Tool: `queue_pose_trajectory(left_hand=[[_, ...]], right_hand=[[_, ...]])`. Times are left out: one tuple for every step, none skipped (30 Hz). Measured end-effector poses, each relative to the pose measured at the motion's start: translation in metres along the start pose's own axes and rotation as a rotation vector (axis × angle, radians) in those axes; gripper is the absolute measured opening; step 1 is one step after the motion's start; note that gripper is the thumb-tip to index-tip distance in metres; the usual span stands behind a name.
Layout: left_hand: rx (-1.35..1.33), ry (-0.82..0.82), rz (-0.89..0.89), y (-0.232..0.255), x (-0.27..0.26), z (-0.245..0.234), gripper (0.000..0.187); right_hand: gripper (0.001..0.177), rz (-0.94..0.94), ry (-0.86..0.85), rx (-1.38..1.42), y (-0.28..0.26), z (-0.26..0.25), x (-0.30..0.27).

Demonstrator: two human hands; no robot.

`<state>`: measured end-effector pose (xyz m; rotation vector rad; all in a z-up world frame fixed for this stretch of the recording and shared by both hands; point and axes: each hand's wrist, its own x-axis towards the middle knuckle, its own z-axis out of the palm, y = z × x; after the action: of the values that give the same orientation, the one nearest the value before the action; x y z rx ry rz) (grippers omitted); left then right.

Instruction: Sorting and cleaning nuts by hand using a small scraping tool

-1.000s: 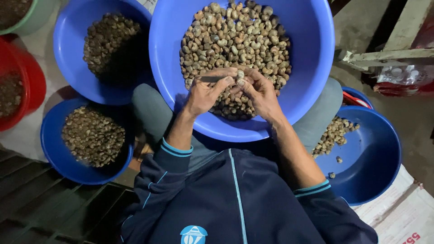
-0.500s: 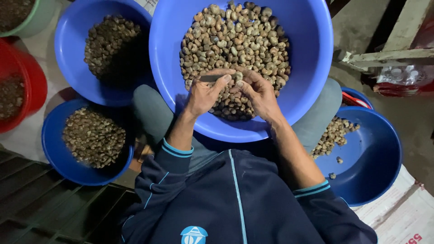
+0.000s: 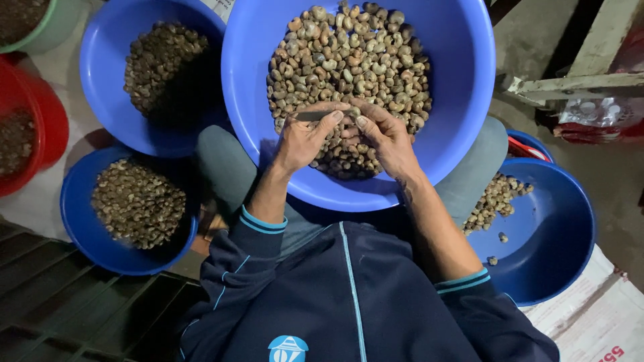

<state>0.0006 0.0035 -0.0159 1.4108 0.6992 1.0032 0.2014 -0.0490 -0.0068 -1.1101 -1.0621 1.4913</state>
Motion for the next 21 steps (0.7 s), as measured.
queue_pose_trajectory(left_hand=[[0.000,0.000,0.000,-0.004,-0.002,0.000,0.025],[0.041,0.023,0.009,-0.008,-0.004,-0.001,0.025],[0.083,0.046,0.017,-0.012,-0.005,-0.002,0.025],[0.083,0.047,0.017,-0.011,-0.005,-0.002,0.025],[0.088,0.036,0.013,-0.011,-0.005,-0.002,0.025],[0.092,0.025,0.009,-0.010,-0.004,-0.002,0.025],[0.091,0.025,0.010,-0.006,-0.004,-0.002,0.025],[0.113,0.021,0.010,-0.002,-0.003,-0.001,0.025],[0.135,0.016,0.011,0.003,-0.003,-0.001,0.024],[0.135,0.016,0.011,-0.002,-0.004,0.000,0.024],[0.123,0.022,0.020,-0.007,-0.004,0.001,0.024],[0.110,0.028,0.028,-0.011,-0.005,0.002,0.024],[0.111,0.028,0.028,-0.010,-0.006,0.003,0.024],[0.127,0.042,0.011,-0.010,-0.008,0.005,0.023],[0.143,0.055,-0.005,-0.010,-0.009,0.008,0.021],[0.139,0.052,-0.006,-0.013,-0.009,0.006,0.021],[0.162,0.107,-0.015,-0.016,-0.009,0.004,0.022],[0.179,0.156,-0.026,-0.021,-0.008,0.005,0.023],[0.170,0.147,-0.026,-0.016,-0.010,0.001,0.023],[0.208,0.181,-0.056,-0.012,-0.010,-0.001,0.021],[0.246,0.215,-0.085,-0.010,-0.010,-0.002,0.019]], right_hand=[[0.042,0.000,0.000,0.000,-0.002,0.002,0.000],[0.040,-0.017,0.032,-0.030,-0.005,0.004,0.000],[0.040,-0.034,0.064,-0.059,-0.007,0.006,0.000],[0.040,-0.034,0.063,-0.059,-0.004,0.004,0.000],[0.039,-0.040,0.065,-0.126,-0.001,0.001,0.000],[0.039,-0.045,0.067,-0.194,0.001,-0.002,-0.001],[0.039,-0.045,0.067,-0.194,0.000,-0.001,-0.001],[0.039,-0.064,0.073,-0.233,0.000,0.000,-0.002],[0.039,-0.083,0.079,-0.272,-0.001,0.000,-0.003],[0.039,-0.083,0.079,-0.272,0.000,0.000,-0.002],[0.038,-0.077,0.088,-0.274,0.002,0.000,-0.002],[0.036,-0.071,0.098,-0.276,0.004,0.000,-0.002],[0.036,-0.071,0.098,-0.276,0.005,0.000,-0.002],[0.035,-0.090,0.119,-0.308,0.005,-0.001,-0.002],[0.033,-0.109,0.140,-0.340,0.006,-0.002,-0.002],[0.033,-0.108,0.144,-0.342,0.001,0.001,-0.003],[0.026,-0.116,0.169,-0.339,-0.003,0.003,-0.004],[0.019,-0.123,0.201,-0.339,-0.007,0.004,-0.007],[0.019,-0.120,0.212,-0.345,-0.003,-0.003,-0.009],[0.020,-0.159,0.279,-0.341,0.001,-0.011,-0.014],[0.022,-0.199,0.346,-0.338,0.005,-0.020,-0.018]])
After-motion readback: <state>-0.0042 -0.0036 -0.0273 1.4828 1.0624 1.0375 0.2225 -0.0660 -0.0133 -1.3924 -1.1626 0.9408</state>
